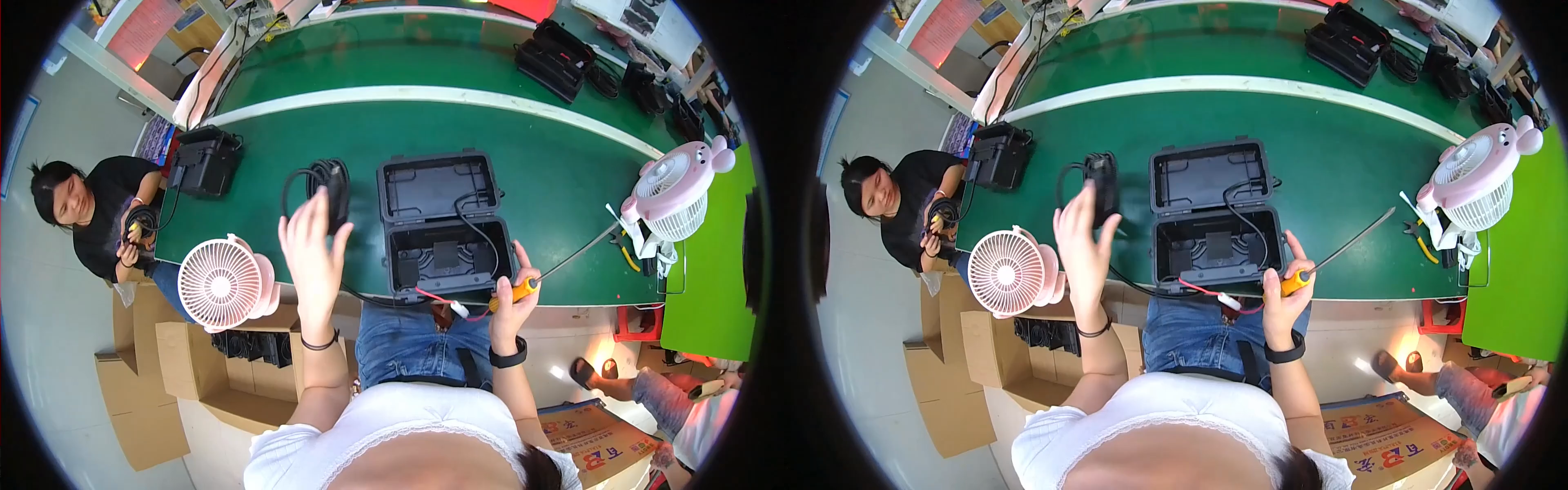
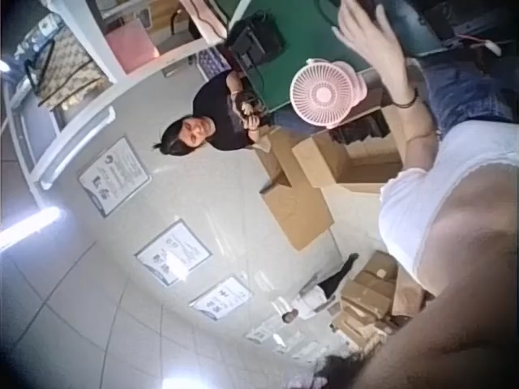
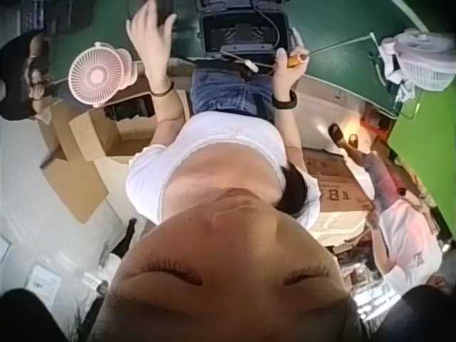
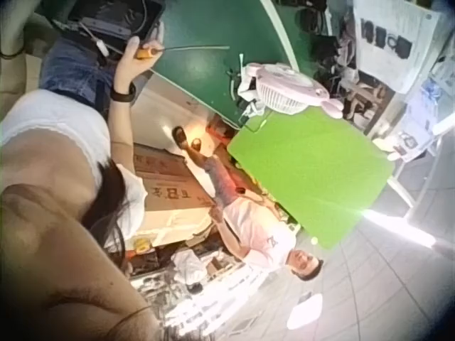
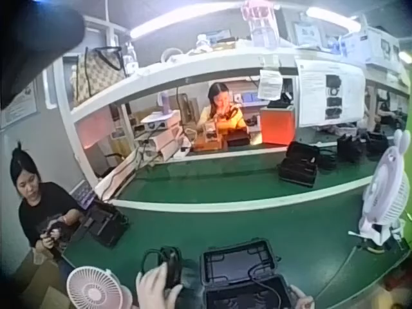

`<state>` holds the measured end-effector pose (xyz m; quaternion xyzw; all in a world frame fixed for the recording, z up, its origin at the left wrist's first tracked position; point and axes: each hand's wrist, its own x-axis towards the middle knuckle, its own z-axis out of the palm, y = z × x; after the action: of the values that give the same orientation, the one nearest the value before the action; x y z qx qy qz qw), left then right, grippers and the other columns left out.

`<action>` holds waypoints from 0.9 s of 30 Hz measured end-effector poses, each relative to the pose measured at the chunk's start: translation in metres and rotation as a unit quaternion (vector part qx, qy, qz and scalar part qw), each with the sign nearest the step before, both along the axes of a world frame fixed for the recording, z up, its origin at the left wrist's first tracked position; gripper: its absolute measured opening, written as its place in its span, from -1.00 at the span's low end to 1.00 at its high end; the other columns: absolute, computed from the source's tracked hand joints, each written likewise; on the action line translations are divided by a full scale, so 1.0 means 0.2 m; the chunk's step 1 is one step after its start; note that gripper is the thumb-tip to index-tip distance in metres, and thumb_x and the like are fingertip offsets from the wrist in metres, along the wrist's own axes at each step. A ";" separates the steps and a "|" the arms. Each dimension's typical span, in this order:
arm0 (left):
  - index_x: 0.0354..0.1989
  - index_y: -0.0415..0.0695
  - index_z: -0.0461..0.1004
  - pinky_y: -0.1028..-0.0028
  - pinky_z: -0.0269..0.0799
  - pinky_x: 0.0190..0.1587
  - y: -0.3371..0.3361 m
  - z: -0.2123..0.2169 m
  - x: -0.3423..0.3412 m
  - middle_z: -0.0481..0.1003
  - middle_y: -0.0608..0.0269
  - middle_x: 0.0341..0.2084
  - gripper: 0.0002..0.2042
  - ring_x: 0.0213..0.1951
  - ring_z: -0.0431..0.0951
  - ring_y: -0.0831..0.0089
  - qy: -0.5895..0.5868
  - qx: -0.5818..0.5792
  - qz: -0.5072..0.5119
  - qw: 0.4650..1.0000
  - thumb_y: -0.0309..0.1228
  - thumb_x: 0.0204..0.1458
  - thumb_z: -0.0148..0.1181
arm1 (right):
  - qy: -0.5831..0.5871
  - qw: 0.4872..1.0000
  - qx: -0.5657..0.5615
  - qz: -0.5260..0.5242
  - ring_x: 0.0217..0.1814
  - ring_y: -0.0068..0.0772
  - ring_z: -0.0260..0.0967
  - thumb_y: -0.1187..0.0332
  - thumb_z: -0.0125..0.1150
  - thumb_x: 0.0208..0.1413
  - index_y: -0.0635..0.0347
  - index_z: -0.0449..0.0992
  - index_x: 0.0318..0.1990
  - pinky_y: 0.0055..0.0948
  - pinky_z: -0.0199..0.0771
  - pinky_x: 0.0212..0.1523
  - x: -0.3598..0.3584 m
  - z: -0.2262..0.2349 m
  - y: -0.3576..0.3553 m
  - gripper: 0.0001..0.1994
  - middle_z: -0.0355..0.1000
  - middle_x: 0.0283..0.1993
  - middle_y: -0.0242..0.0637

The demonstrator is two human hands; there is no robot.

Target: Assemble small solar panel components into a storage case and secure with screws.

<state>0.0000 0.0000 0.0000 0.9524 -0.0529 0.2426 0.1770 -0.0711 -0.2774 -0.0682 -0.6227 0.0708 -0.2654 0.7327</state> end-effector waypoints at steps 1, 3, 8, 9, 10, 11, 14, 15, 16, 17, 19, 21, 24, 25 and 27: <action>0.27 -0.03 0.35 0.01 0.20 0.25 -0.02 0.04 -0.01 0.26 0.00 0.22 -0.35 0.20 0.30 0.00 -0.007 0.065 -0.024 0.998 -0.45 -0.10 0.39 | -0.005 1.000 -0.009 -0.008 -0.38 -0.79 0.23 0.40 0.23 0.10 0.05 0.15 -0.29 -0.80 0.27 -0.44 0.00 0.02 0.02 -0.72 0.21 0.36 0.14; 0.25 0.00 0.37 0.12 0.29 0.20 -0.04 0.04 -0.07 0.29 0.01 0.12 -0.30 0.17 0.32 0.00 0.069 -0.025 -0.116 0.991 -0.58 -0.18 0.41 | 0.002 1.000 0.002 -0.006 -0.37 -0.79 0.23 0.41 0.23 0.09 0.05 0.16 -0.28 -0.80 0.25 -0.44 -0.01 0.04 0.02 -0.72 0.22 0.35 0.14; 0.24 0.16 0.44 0.42 0.54 -0.21 -0.07 0.07 -0.21 0.47 0.26 -0.33 -0.28 -0.32 0.54 0.44 0.239 -0.230 -0.273 0.903 -0.57 -0.22 0.45 | 0.001 1.000 -0.005 -0.021 -0.32 -0.77 0.25 0.44 0.24 0.06 0.05 0.16 -0.28 -0.80 0.26 -0.33 -0.02 0.00 0.01 -0.71 0.23 0.35 0.13; 0.19 0.15 0.49 0.40 0.50 -0.28 -0.09 0.08 -0.23 0.41 0.28 -0.37 -0.34 -0.36 0.50 0.42 0.216 -0.235 -0.286 0.904 -0.53 -0.21 0.46 | 0.013 1.000 0.012 -0.014 -0.29 -0.76 0.26 0.44 0.24 0.06 0.05 0.16 -0.28 -0.79 0.27 -0.29 -0.02 0.01 0.01 -0.71 0.23 0.35 0.13; 0.15 0.14 0.52 0.39 0.47 -0.32 -0.11 0.08 -0.26 0.36 0.29 -0.40 -0.38 -0.38 0.46 0.41 0.188 -0.191 -0.294 0.918 -0.50 -0.21 0.46 | 0.014 1.000 0.011 -0.016 -0.29 -0.76 0.26 0.44 0.24 0.06 0.05 0.16 -0.28 -0.79 0.27 -0.29 -0.01 0.01 0.01 -0.71 0.23 0.35 0.13; 0.12 0.14 0.55 0.38 0.43 -0.35 -0.14 0.08 -0.27 0.32 0.29 -0.43 -0.41 -0.41 0.42 0.40 0.158 -0.146 -0.301 0.929 -0.48 -0.20 0.46 | 0.007 1.000 0.002 -0.017 -0.29 -0.76 0.27 0.44 0.24 0.06 0.05 0.16 -0.29 -0.78 0.28 -0.28 0.00 0.01 0.01 -0.71 0.23 0.34 0.13; 0.03 0.16 0.59 0.42 0.37 -0.34 -0.25 0.06 -0.30 0.31 0.35 -0.39 -0.54 -0.38 0.36 0.44 0.062 -0.028 -0.315 0.947 -0.48 -0.13 0.33 | 0.008 1.000 0.005 -0.015 -0.33 -0.77 0.28 0.45 0.24 0.05 0.05 0.16 -0.29 -0.80 0.32 -0.34 0.00 0.02 0.00 -0.71 0.25 0.34 0.13; 0.02 0.16 0.59 0.44 0.36 -0.33 -0.27 0.04 -0.30 0.33 0.37 -0.37 -0.56 -0.36 0.37 0.46 0.026 0.019 -0.306 0.952 -0.49 -0.12 0.29 | 0.014 1.000 0.017 0.000 -0.34 -0.78 0.24 0.47 0.24 0.08 0.06 0.15 -0.27 -0.77 0.31 -0.37 -0.01 0.02 0.00 -0.70 0.23 0.34 0.13; -0.03 0.11 0.61 0.49 0.35 -0.32 -0.28 0.05 -0.29 0.39 0.42 -0.36 -0.60 -0.37 0.37 0.50 -0.012 0.039 -0.309 0.950 -0.47 -0.13 0.24 | 0.019 0.999 0.030 0.014 -0.36 -0.80 0.21 0.49 0.23 0.11 0.08 0.14 -0.25 -0.75 0.30 -0.39 -0.01 0.02 -0.01 -0.70 0.21 0.34 0.14; -0.03 0.11 0.61 0.49 0.35 -0.32 -0.28 0.04 -0.29 0.39 0.42 -0.36 -0.60 -0.37 0.37 0.50 -0.014 0.039 -0.311 0.949 -0.47 -0.13 0.24 | 0.017 0.999 0.029 0.011 -0.36 -0.80 0.21 0.49 0.23 0.11 0.08 0.14 -0.25 -0.75 0.30 -0.39 -0.01 0.04 -0.01 -0.70 0.21 0.34 0.14; -0.10 0.14 0.65 0.50 0.28 -0.39 -0.28 0.03 -0.29 0.46 0.47 -0.39 -0.63 -0.44 0.39 0.51 -0.090 0.063 -0.318 0.942 -0.38 -0.18 0.43 | 0.036 0.999 0.032 0.008 -0.39 -0.81 0.27 0.46 0.24 0.05 0.04 0.16 -0.29 -0.81 0.34 -0.44 -0.01 0.06 0.00 -0.71 0.25 0.33 0.09; -0.15 0.09 0.64 0.50 0.32 -0.40 -0.29 0.03 -0.29 0.49 0.46 -0.39 -0.67 -0.44 0.42 0.51 -0.090 0.043 -0.325 0.940 -0.39 -0.18 0.43 | 0.036 0.999 0.035 0.011 -0.38 -0.81 0.27 0.47 0.23 0.05 0.05 0.16 -0.28 -0.80 0.34 -0.44 -0.01 0.07 -0.01 -0.71 0.25 0.33 0.08; -0.26 -0.09 0.60 0.48 0.45 -0.44 -0.31 0.01 -0.27 0.56 0.33 -0.33 -0.79 -0.49 0.45 0.44 -0.088 -0.070 -0.323 0.940 -0.52 -0.13 0.34 | 0.043 0.998 0.041 0.029 -0.36 -0.79 0.27 0.50 0.23 0.07 0.06 0.16 -0.26 -0.77 0.34 -0.39 -0.02 0.07 -0.03 -0.71 0.24 0.33 0.06; -0.23 -0.13 0.59 0.48 0.45 -0.45 -0.32 0.00 -0.27 0.56 0.28 -0.35 -0.80 -0.53 0.45 0.44 -0.057 -0.154 -0.273 0.948 -0.55 -0.08 0.33 | 0.049 0.997 0.045 0.044 -0.34 -0.78 0.27 0.53 0.24 0.09 0.06 0.16 -0.24 -0.74 0.33 -0.35 -0.02 0.07 -0.04 -0.69 0.22 0.33 0.06; -0.14 -0.23 0.55 0.53 0.41 -0.51 -0.33 0.04 -0.28 0.56 0.18 -0.36 -0.80 -0.63 0.42 0.50 0.019 -0.258 -0.162 0.952 -0.63 0.04 0.28 | 0.052 0.997 0.022 0.051 -0.29 -0.76 0.28 0.54 0.24 0.08 0.07 0.16 -0.25 -0.73 0.34 -0.32 -0.01 0.08 -0.07 -0.70 0.23 0.33 0.04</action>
<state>-0.0565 -0.0650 0.0082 0.8571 -0.1389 0.1981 0.4548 -0.0728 -0.2912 -0.0530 -0.6218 0.0830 -0.1934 0.7543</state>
